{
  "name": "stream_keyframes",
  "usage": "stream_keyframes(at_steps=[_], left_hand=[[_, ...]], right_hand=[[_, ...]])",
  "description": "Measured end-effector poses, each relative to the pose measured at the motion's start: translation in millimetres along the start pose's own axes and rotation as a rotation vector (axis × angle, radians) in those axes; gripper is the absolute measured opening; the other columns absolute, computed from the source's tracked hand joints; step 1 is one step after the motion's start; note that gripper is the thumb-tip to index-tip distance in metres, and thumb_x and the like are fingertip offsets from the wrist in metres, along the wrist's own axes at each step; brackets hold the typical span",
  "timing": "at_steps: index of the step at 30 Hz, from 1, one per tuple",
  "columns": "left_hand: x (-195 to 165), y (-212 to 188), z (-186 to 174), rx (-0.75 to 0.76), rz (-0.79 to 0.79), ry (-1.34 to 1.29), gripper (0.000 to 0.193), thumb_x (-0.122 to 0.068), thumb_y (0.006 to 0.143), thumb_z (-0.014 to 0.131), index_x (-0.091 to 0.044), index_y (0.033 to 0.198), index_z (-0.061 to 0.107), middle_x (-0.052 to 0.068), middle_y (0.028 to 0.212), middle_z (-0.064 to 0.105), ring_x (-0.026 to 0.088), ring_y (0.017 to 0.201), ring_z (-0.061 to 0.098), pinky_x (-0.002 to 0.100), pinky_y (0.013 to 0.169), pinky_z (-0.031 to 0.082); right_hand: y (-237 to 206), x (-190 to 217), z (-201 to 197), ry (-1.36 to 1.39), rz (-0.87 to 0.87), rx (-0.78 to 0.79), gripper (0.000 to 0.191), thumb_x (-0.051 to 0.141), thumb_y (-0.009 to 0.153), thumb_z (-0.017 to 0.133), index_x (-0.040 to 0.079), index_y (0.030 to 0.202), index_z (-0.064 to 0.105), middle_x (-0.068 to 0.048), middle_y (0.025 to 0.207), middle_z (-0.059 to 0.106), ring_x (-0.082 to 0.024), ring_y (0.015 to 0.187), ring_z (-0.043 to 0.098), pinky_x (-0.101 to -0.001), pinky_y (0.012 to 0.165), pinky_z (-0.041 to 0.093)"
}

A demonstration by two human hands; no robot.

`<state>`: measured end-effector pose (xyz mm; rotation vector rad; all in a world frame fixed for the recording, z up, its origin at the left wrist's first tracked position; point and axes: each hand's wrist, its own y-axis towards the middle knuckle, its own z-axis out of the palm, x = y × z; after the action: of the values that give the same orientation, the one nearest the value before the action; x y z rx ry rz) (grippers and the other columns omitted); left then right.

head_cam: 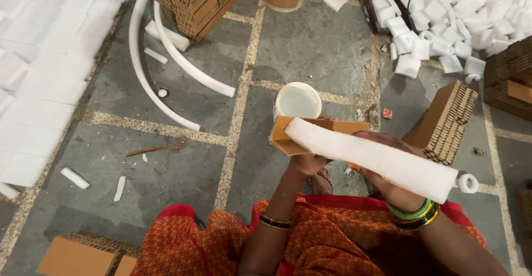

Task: The person sits on the floor and uses a white foam roller to apply a clear liquid from a bucket onto a flat piece of cardboard. They repeatedly dip the roller into the bucket and spread the liquid across the cardboard surface.

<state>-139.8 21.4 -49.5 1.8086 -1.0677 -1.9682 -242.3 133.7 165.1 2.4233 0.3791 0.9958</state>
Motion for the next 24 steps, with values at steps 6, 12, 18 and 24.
stream_keyframes(at_steps=[6, 12, 18, 24], left_hand=[[7, -5, 4, -0.01, 0.015, -0.032, 0.073, -0.009, 0.084, 0.081, -0.011, 0.148, 0.046, 0.011, 0.154, 0.05, 0.028, 0.143, 0.053, 0.043, 0.123, 0.047], [3, -5, 4, 0.042, -0.193, -0.51, 0.074, -0.018, 0.09, 0.079, -0.011, 0.153, 0.04, 0.009, 0.153, 0.049, 0.022, 0.14, 0.053, 0.038, 0.118, 0.049], [-9, 0, -6, 0.106, -0.241, -0.361, 0.082, -0.023, 0.083, 0.086, -0.008, 0.151, 0.044, 0.01, 0.15, 0.054, 0.022, 0.138, 0.055, 0.037, 0.117, 0.049], [-13, 5, -13, 0.129, -0.277, -0.324, 0.081, -0.024, 0.082, 0.085, -0.007, 0.15, 0.045, 0.012, 0.148, 0.055, 0.024, 0.137, 0.056, 0.039, 0.116, 0.048]], right_hand=[[1, 2, -3, 0.154, -0.036, 0.018, 0.045, 0.018, 0.087, 0.08, 0.005, 0.128, 0.066, -0.011, 0.118, 0.075, -0.019, 0.102, 0.078, -0.0286, 0.085, 0.066], [4, 2, -13, 0.081, -0.134, 0.032, 0.049, 0.019, 0.083, 0.082, 0.006, 0.128, 0.067, -0.01, 0.12, 0.075, -0.021, 0.106, 0.077, -0.0315, 0.089, 0.066], [19, 4, -33, 0.264, -0.167, 0.292, 0.047, 0.022, 0.084, 0.076, 0.009, 0.128, 0.067, -0.012, 0.126, 0.072, -0.028, 0.12, 0.073, -0.0389, 0.093, 0.066], [28, 18, -35, 0.081, -0.347, 0.292, 0.05, 0.033, 0.084, 0.08, 0.008, 0.124, 0.066, -0.01, 0.121, 0.073, -0.029, 0.114, 0.074, -0.0437, 0.1, 0.063]])
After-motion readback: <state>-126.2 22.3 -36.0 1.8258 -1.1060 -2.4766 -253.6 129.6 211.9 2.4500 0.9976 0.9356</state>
